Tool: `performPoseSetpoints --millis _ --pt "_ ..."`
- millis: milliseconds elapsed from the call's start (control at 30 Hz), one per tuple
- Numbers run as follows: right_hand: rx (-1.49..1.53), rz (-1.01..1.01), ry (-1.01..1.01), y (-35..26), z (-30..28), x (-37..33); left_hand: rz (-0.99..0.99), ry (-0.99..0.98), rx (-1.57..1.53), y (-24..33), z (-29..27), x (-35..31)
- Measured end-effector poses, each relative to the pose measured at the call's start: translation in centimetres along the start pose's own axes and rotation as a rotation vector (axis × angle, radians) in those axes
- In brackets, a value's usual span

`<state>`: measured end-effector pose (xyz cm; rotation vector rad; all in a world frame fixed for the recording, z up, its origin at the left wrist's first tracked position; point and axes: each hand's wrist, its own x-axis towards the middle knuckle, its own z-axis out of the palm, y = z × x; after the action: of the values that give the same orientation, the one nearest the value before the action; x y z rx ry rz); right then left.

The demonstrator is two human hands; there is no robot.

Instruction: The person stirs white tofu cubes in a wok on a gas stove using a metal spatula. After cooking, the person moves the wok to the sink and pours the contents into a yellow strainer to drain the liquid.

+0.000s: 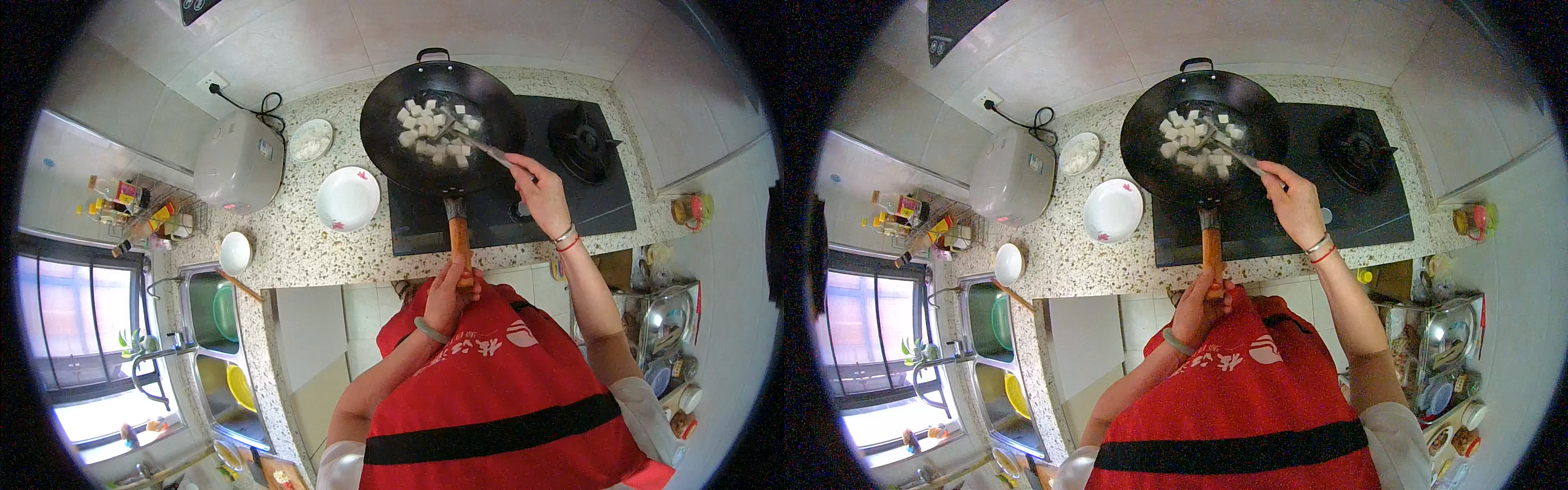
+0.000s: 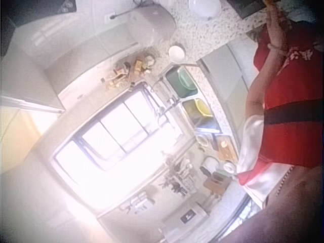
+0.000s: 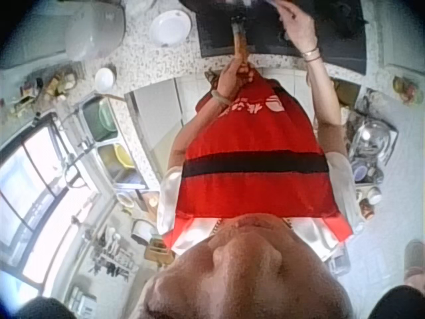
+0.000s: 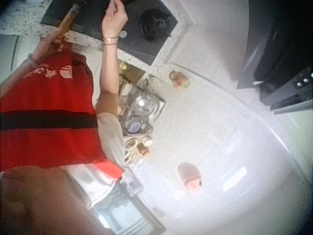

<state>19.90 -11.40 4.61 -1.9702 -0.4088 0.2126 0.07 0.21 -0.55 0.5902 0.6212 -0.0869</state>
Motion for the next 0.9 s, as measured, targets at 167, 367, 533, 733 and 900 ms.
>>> performPoseSetpoints --millis 167,367,533,733,900 --pt "-0.183 -0.196 0.119 -0.4 -1.7 -0.4 0.005 -0.005 0.015 -0.2 -0.3 0.2" --pt "-0.368 -0.386 0.217 -1.7 -5.0 -1.6 -0.013 0.012 0.01 -0.1 -0.2 0.3" --pt "-0.536 -0.381 0.21 -1.3 -5.8 -2.3 -0.02 -0.015 0.034 -0.2 -0.5 0.5" --pt "-0.313 -0.341 0.187 0.6 -4.1 -2.3 -0.026 -0.025 0.042 -0.2 -0.5 0.5" --pt "-0.098 -0.123 0.1 1.5 -2.0 -2.1 -0.025 -0.018 0.041 -0.3 -0.6 0.5"
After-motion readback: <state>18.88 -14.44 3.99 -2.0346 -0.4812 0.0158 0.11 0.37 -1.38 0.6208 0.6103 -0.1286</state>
